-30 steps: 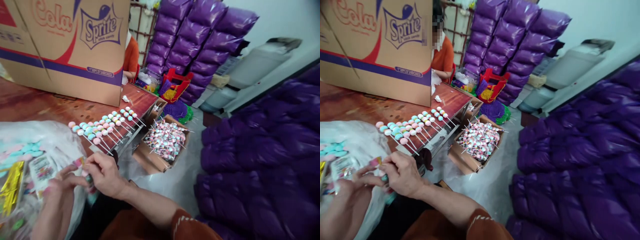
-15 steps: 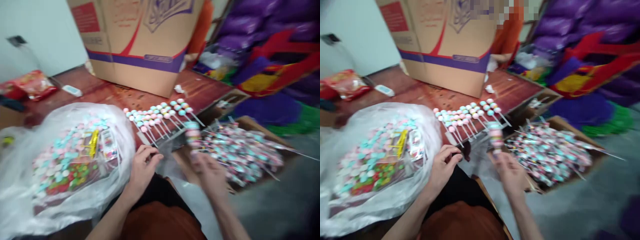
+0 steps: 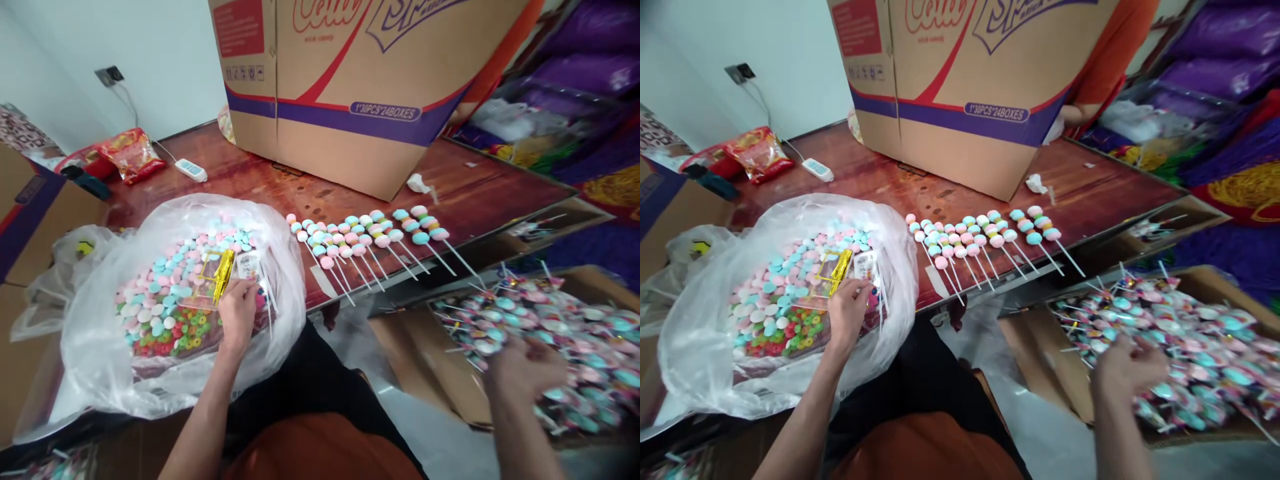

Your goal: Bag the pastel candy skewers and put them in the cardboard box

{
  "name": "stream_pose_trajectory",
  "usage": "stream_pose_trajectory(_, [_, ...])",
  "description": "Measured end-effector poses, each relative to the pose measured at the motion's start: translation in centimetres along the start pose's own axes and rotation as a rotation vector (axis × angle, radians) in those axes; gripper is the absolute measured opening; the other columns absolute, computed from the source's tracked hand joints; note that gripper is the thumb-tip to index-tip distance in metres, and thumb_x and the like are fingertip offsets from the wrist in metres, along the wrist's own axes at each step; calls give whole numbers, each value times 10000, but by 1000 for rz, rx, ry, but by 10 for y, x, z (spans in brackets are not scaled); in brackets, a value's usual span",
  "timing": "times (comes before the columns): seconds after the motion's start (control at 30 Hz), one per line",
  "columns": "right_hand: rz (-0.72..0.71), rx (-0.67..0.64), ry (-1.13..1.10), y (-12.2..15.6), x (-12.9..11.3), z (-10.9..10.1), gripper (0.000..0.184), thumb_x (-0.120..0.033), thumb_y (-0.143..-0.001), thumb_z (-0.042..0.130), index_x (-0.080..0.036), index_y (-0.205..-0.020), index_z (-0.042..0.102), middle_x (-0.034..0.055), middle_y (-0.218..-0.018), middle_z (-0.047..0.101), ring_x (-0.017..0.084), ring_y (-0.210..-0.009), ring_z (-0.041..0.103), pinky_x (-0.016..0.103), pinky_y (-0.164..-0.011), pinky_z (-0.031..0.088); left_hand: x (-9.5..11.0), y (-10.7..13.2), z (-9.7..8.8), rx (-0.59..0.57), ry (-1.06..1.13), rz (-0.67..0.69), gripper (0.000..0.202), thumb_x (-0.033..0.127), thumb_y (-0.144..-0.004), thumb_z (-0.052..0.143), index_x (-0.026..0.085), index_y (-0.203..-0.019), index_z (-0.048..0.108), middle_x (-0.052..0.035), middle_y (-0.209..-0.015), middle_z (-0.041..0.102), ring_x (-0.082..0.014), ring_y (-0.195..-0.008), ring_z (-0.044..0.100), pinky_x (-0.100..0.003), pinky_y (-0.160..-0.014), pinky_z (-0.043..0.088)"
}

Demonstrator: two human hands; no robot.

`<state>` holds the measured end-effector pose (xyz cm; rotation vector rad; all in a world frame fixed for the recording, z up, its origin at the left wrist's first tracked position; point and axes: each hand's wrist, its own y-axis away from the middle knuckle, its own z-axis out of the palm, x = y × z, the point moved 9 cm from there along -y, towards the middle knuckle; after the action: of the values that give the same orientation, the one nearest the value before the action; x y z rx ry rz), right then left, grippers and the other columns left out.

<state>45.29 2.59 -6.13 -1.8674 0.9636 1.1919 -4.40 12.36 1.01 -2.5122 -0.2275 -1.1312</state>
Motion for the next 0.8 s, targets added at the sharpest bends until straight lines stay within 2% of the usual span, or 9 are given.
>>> stream_pose_trajectory(0.1, [12,-29,13,40,-8,33,296,-473,-775,701,-178,-798,698,148,-721,640,251,-667,618,448,-627,452,2,1,-6,52,129,-56,96,276,-815,673,220,-766,733,-30,-786,674,-175,-736,593,-278,-748,434])
stream_pose_trajectory(0.23, [-190,-703,-265,151,-107,110,214,-369,-876,600,-209,-952,719,82,-903,684,211,-818,643,365,-753,518,19,11,-12,85,305,-123,103,314,-804,700,224,-803,750,-30,-809,670,-185,-786,586,-269,-753,441])
stream_pose_trajectory(0.3, [-103,-952,-408,202,-145,142,223,-366,-860,631,-203,-992,705,53,-869,684,173,-737,625,303,-676,521,30,18,-11,71,398,-147,93,312,-789,719,225,-785,750,-29,-807,663,-187,-792,580,-262,-737,444])
stream_pose_trajectory(0.37, [58,-1065,-508,230,-164,168,219,-358,-809,690,-184,-942,708,22,-790,667,143,-655,584,266,-617,501,40,26,-8,53,472,-160,89,303,-779,733,215,-772,748,-34,-817,664,-184,-805,582,-254,-742,449])
stream_pose_trajectory(0.47, [213,-1106,-618,242,-175,190,163,-338,-795,701,-175,-795,701,-31,-617,576,116,-584,523,237,-570,460,37,42,-8,98,611,-252,143,312,-773,754,208,-870,738,-28,-858,666,-146,-769,582,-223,-716,455])
stream_pose_trajectory(0.53, [188,-1104,-644,238,-179,191,145,-310,-791,702,-173,-747,682,-37,-617,567,110,-600,517,229,-585,448,25,53,-2,110,802,-394,215,356,-764,770,204,-897,696,18,-731,607,-88,-601,506,-183,-584,423])
stream_pose_trajectory(0.6, [133,-1103,-620,233,-181,188,140,-289,-791,694,-172,-722,662,-31,-647,582,109,-615,523,227,-592,445,19,63,21,-41,1065,-614,300,429,-752,771,178,-866,653,46,-634,531,-57,-495,412,-160,-465,358])
stream_pose_trajectory(0.7, [126,-1143,-561,230,-181,183,148,-302,-809,662,-180,-727,640,-33,-630,581,111,-555,530,226,-522,432,26,77,51,-304,1393,-964,326,435,-807,721,130,-885,639,-7,-715,595,-72,-543,505,-159,-446,416])
stream_pose_trajectory(0.8, [60,-1138,-556,225,-190,177,147,-303,-813,653,-187,-725,634,-29,-632,588,119,-575,550,228,-544,453,34,80,60,-325,1570,-1192,238,329,-934,578,99,-899,628,-40,-731,612,-70,-573,551,-141,-482,478])
